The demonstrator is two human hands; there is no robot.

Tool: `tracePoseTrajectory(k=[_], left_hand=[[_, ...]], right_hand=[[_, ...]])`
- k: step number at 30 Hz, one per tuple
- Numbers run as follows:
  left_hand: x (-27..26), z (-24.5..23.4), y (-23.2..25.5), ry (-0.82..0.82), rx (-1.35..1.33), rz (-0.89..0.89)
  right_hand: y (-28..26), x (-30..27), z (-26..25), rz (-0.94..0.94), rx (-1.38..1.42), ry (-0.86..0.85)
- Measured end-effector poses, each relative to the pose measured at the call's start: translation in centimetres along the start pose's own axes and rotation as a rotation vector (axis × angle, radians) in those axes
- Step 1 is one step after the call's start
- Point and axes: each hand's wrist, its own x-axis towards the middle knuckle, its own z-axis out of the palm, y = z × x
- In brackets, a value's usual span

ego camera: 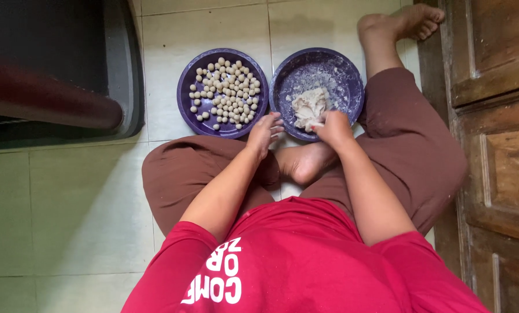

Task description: Pinching small pieces of dough from a mass and rolling them into small spheres between the palms.

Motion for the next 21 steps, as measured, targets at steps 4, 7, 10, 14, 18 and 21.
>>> tracePoseTrajectory(k=[4,7,10,14,18,21], left_hand=[[-2.7,2.2,1.3,-0.162,0.040,0.087],[-2.6,3.0,0.6,-0.224,-0.070,0.084],[-4.4,3.3,2.1,-0.196,-0.047,0.114],[-4.2,2.9,2.7,-0.170,-0.050,0.115],[-4.7,3.4,3.9,-0.151,-0.064,0.078],[-3.7,3.1,3.4,-0.144,-0.088,0.062]], right_hand=[[-3.1,-2.5,-0.7,-0.004,0.444,-0.008],[-1.4,-1.5,1.5,-0.017,0.931,-0.137],[-1.7,-1.2,2.1,-0.053,0.848,-0.077],[-3.8,-1.7,0.3,-0.280,0.545,0.118],[-4.4,-1.6,-0.4,-0.444,0.457,0.308],[-4.0,-1.1,0.4,-0.376,0.530,0.312]])
